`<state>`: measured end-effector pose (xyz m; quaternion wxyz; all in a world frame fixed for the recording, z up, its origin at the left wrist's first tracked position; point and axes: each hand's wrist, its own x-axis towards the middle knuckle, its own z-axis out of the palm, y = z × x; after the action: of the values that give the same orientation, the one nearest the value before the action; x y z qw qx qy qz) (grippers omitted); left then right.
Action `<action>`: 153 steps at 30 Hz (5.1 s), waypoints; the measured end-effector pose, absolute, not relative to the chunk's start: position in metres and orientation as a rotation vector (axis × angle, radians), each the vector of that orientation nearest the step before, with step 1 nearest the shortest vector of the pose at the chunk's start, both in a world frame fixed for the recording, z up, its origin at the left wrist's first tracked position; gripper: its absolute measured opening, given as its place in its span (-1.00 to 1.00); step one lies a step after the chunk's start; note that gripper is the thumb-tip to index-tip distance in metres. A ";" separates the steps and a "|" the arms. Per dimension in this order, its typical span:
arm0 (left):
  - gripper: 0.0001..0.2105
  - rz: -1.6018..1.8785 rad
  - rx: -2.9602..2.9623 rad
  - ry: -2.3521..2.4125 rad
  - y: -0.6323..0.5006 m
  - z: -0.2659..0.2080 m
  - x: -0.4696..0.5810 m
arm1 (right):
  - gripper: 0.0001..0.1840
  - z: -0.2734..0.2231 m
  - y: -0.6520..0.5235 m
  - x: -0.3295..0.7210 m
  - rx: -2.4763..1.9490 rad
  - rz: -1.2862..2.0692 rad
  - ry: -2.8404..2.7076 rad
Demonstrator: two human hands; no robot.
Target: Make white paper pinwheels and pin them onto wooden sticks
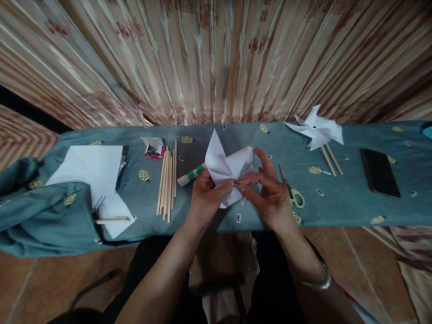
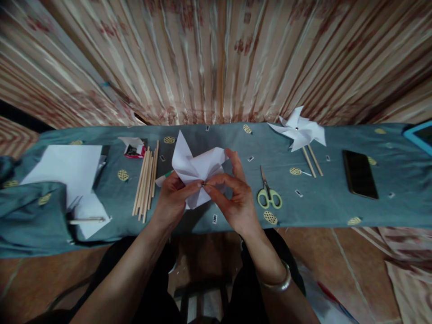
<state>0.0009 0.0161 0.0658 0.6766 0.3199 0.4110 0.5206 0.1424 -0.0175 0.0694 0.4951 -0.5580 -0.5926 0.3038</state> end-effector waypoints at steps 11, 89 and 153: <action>-0.70 1.171 0.732 0.950 0.015 0.069 0.001 | -0.96 0.069 -0.018 0.144 -1.319 0.770 -1.438; -0.64 1.026 0.667 0.928 0.012 0.061 -0.004 | -0.91 0.061 -0.019 0.148 -1.306 0.978 -1.271; -0.63 0.973 0.782 1.081 0.009 0.055 0.000 | -0.70 0.058 -0.018 0.155 -1.370 1.413 -0.915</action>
<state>-0.0005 0.0086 0.0547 0.6781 0.3480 0.4812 0.4330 0.1555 -0.0180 0.0583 0.4667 -0.5581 -0.3730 0.5758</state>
